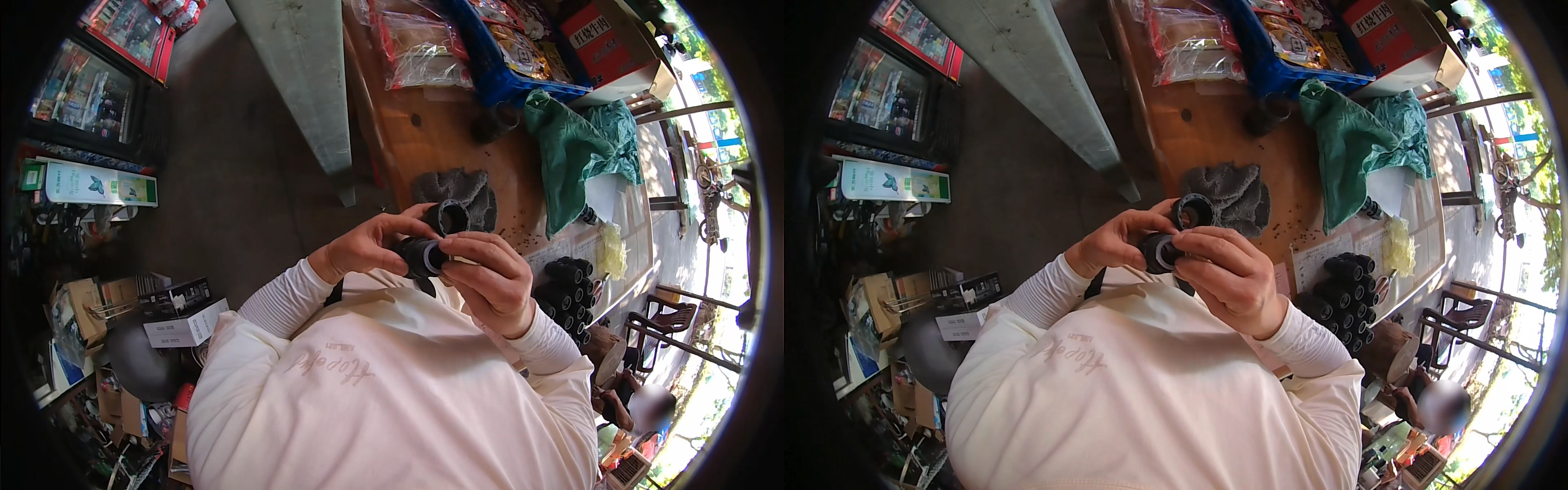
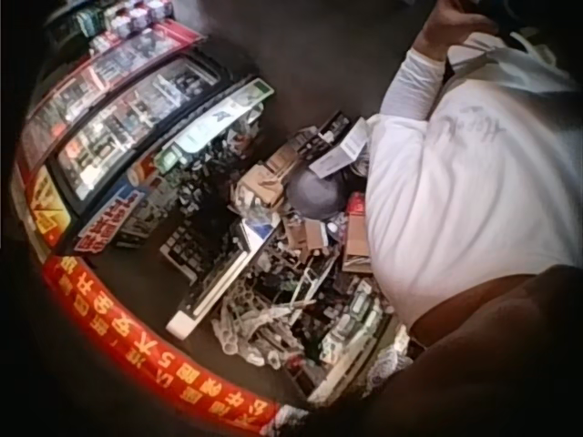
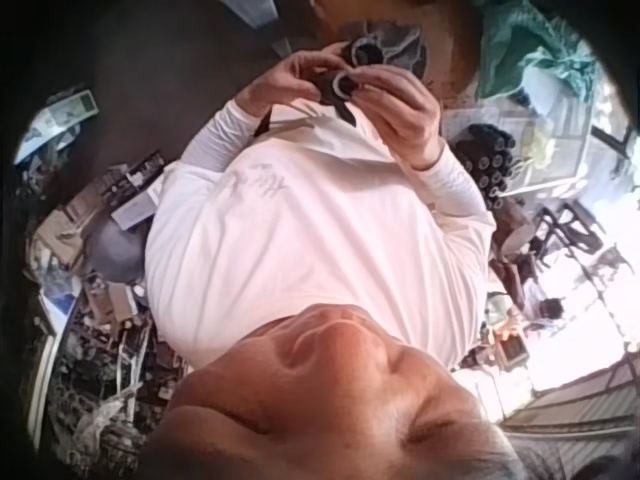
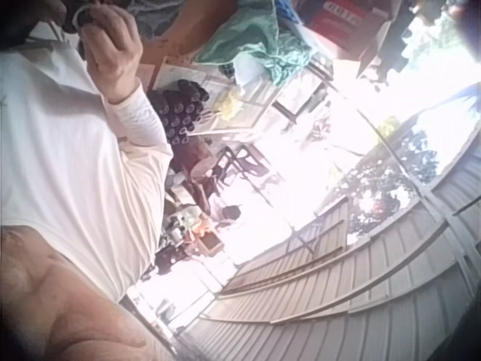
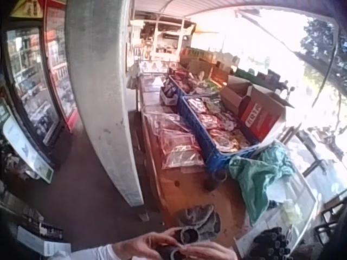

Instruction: The person repeatedly picks up small black cylindrical parts from a table, wipes them with a cloth, and attempts to fit them together. The person handles the parts one at a time, rotating and inspecting them before placing them back on the table.

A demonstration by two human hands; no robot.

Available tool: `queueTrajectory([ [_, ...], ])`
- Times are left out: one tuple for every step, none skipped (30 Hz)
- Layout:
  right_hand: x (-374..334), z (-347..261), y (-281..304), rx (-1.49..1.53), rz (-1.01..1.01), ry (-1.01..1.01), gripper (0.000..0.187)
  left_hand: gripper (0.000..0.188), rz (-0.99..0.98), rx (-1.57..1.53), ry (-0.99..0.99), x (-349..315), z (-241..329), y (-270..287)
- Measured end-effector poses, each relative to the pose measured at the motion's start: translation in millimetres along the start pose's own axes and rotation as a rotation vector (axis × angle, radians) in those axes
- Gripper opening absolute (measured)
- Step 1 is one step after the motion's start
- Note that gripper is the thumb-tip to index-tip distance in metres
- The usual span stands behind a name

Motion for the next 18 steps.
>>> queueTrajectory([
  [0.4, 0.6, 0.0, 0.005, -0.007, 0.002, 0.025, 0.054, 0.0, 0.007, -0.007, 0.0, 0.3, 0.4],
  [0.0, 0.5, -0.4, -0.008, -0.013, 0.013, 0.025, 0.053, -0.003, 0.012, -0.014, 0.0, 0.2, 0.6],
  [-1.0, 0.6, -1.2, -0.021, -0.018, 0.024, 0.025, 0.053, -0.007, 0.008, -0.014, 0.0, 0.0, 0.8],
  [-1.6, 0.4, -1.5, -0.034, -0.024, 0.036, 0.025, 0.053, -0.011, 0.003, -0.015, -0.1, -0.3, 0.9],
  [-1.6, -0.2, -1.8, -0.068, -0.045, 0.057, 0.024, 0.053, -0.013, -0.001, -0.017, -0.4, -0.6, 1.0],
  [-1.5, -0.8, -2.0, -0.102, -0.066, 0.078, 0.024, 0.053, -0.004, -0.009, -0.008, -0.5, -1.4, 1.4],
  [-1.3, -1.4, -2.2, -0.136, -0.086, 0.1, 0.023, 0.053, 0.004, -0.017, 0.001, -0.7, -2.0, 1.7],
  [-0.9, -2.3, -2.0, -0.168, -0.099, 0.121, 0.024, 0.053, 0.011, -0.024, 0.012, -0.8, -2.5, 1.8],
  [-0.3, -3.0, -1.8, -0.199, -0.112, 0.143, 0.025, 0.053, 0.014, -0.018, 0.009, -0.9, -2.1, 1.5],
  [0.1, -3.8, -1.8, -0.231, -0.125, 0.165, 0.025, 0.053, 0.017, -0.011, 0.007, -1.1, -1.2, 0.9],
  [-0.4, -4.3, -1.8, -0.247, -0.135, 0.162, 0.027, 0.053, 0.018, -0.005, 0.005, -1.0, -0.4, 0.3],
  [-1.3, -5.6, -1.8, -0.264, -0.145, 0.158, 0.028, 0.053, 0.026, 0.006, 0.004, -0.9, 0.3, -0.4],
  [-2.3, -7.0, -2.0, -0.28, -0.156, 0.155, 0.03, 0.053, 0.034, 0.016, 0.004, -0.8, 1.1, -1.2],
  [-2.9, -7.6, -2.2, -0.276, -0.169, 0.132, 0.031, 0.053, 0.043, 0.027, 0.001, -0.9, 1.6, -1.5],
  [-3.7, -8.4, -2.4, -0.271, -0.182, 0.108, 0.033, 0.053, 0.042, 0.018, 0.001, -0.7, 1.5, -1.7],
  [-4.2, -8.7, -2.5, -0.267, -0.195, 0.085, 0.035, 0.052, 0.04, 0.01, 0.0, -0.3, 1.4, -1.8],
  [-3.6, -8.5, -2.5, -0.258, -0.188, 0.073, 0.036, 0.052, 0.038, 0.002, 0.0, 0.3, 1.5, -1.8],
  [-2.5, -8.6, -3.2, -0.25, -0.18, 0.062, 0.038, 0.052, 0.055, -0.006, -0.009, 0.4, -0.1, 0.0],
])
Point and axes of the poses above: each hand's wrist, its own x-axis towards the middle knuckle, its own y-axis out of the back of the hand, z = x × y, the point moved 3 cm from there along x, towards the middle knuckle, and after that the axes turned 13 degrees about y, right-handed, at the moved point
